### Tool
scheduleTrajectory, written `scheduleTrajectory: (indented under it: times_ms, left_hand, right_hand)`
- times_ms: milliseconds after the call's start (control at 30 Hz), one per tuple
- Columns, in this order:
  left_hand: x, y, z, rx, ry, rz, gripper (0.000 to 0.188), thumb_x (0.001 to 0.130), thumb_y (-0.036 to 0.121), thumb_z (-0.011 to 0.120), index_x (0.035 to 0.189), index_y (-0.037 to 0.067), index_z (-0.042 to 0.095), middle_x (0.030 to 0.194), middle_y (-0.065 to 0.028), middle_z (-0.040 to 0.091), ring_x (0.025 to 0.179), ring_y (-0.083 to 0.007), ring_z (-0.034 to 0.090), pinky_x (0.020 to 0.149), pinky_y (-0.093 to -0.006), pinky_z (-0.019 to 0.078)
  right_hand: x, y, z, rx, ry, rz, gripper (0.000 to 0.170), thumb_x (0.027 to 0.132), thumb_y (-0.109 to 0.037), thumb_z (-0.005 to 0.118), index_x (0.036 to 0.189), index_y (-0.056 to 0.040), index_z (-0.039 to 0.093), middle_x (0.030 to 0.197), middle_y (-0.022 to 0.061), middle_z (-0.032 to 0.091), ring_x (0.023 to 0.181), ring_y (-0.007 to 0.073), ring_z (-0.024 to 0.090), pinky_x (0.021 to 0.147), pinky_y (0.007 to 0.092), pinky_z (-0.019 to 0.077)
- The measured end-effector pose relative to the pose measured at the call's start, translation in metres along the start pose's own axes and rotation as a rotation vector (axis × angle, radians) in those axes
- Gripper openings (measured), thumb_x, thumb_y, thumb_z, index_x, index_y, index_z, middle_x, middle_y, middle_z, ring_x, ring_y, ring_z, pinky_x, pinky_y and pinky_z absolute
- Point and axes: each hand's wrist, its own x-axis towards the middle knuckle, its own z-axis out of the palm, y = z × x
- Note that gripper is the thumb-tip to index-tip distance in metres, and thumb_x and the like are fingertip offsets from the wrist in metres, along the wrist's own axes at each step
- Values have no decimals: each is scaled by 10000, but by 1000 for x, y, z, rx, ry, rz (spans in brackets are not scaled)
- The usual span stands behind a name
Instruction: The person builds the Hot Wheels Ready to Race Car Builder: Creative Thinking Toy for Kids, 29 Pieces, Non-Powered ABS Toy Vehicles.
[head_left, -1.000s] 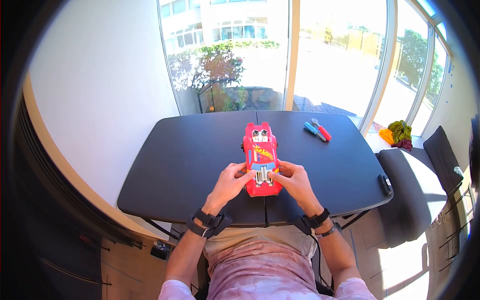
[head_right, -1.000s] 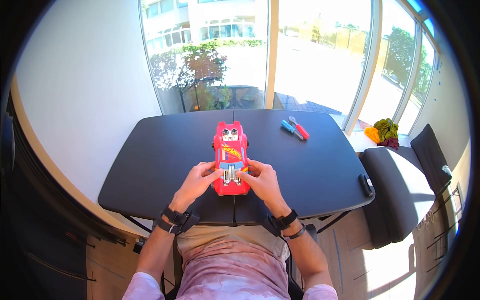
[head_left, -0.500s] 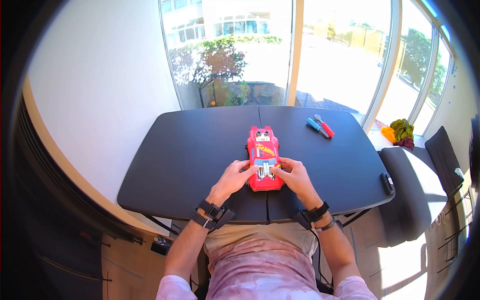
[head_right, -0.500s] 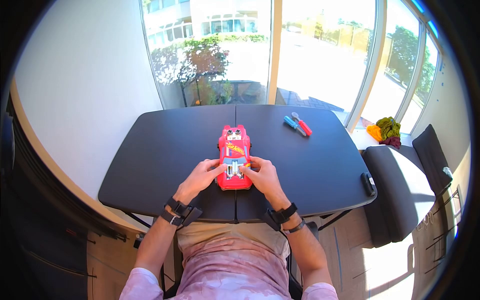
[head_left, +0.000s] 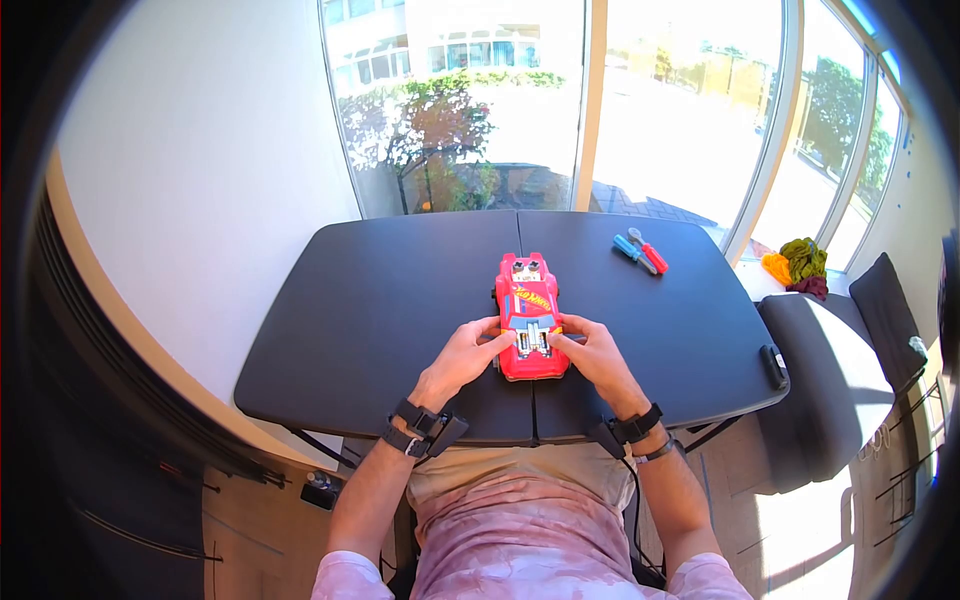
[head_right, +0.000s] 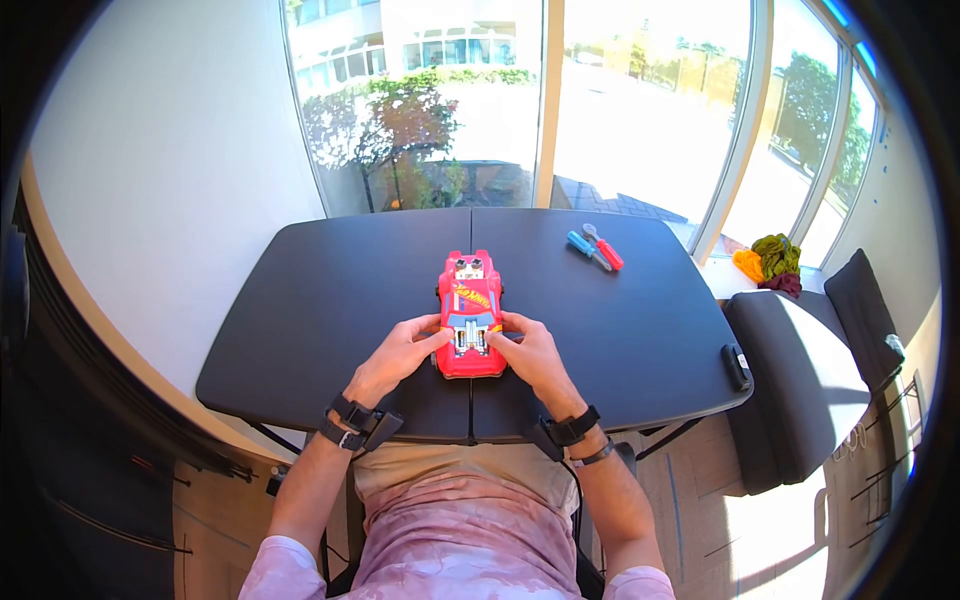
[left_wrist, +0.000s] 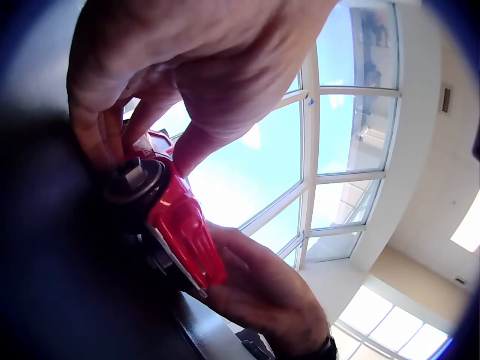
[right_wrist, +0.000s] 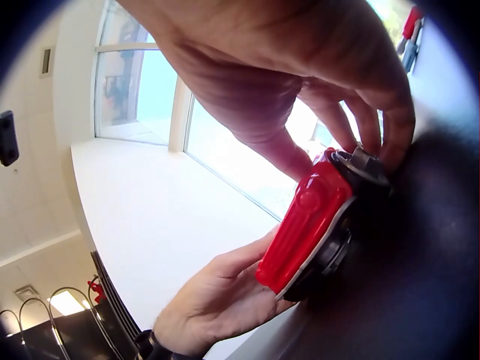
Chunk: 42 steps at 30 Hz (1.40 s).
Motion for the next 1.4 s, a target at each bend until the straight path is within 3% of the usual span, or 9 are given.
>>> scheduleTrajectory:
  times_ms: [267, 367, 467, 667, 1033, 1400]
  left_hand:
    - [0, 2, 1, -12, -9, 36, 516, 1117, 249, 689, 1506, -83, 622, 1281, -107, 775, 994, -123, 721, 897, -309, 603]
    - [-2, 5, 2, 4, 3, 18, 518, 1118, 264, 693, 1497, -83, 628, 1273, -105, 774, 1002, -128, 721, 898, -311, 603]
    - [-2, 5, 2, 8, 13, 4, 537, 1120, 294, 699, 1490, -89, 629, 1271, -112, 770, 1028, -137, 720, 910, -316, 601]
    - [-1, 3, 2, -20, 21, -5, 582, 1120, 339, 705, 1489, -103, 622, 1293, -135, 759, 1098, -153, 714, 956, -320, 591]
    - [3, -5, 1, -47, 23, -19, 592, 1125, 336, 697, 1509, -104, 606, 1318, -134, 748, 1120, -152, 711, 977, -316, 586]
    - [-5, 16, 4, 47, 17, -36, 513, 1078, 263, 732, 1458, -75, 664, 1259, -111, 785, 1024, -150, 744, 920, -331, 609]
  right_hand:
    - [-2, 0, 1, 35, 15, -38, 545, 996, -194, 822, 1462, 56, 691, 1263, 163, 800, 1029, 182, 758, 902, 335, 617]
    - [-3, -4, 0, 4, -17, -8, 563, 1041, -198, 802, 1514, 63, 646, 1301, 136, 767, 1075, 152, 719, 938, 304, 595]
    - [1, 4, 1, 30, 24, -20, 632, 997, -228, 832, 1515, 77, 636, 1287, 186, 784, 1047, 194, 757, 902, 333, 615]
    - [-1, 3, 0, 6, 57, 4, 786, 995, -273, 842, 1595, 118, 517, 1348, 217, 751, 1107, 203, 736, 925, 329, 603]
    - [-1, 4, -1, 27, 45, -1, 739, 997, -250, 821, 1584, 101, 541, 1360, 212, 745, 1076, 192, 728, 910, 330, 598]
    - [-3, 1, -1, 12, 13, -30, 656, 988, -221, 821, 1539, 68, 612, 1318, 187, 772, 1048, 188, 735, 899, 335, 603]
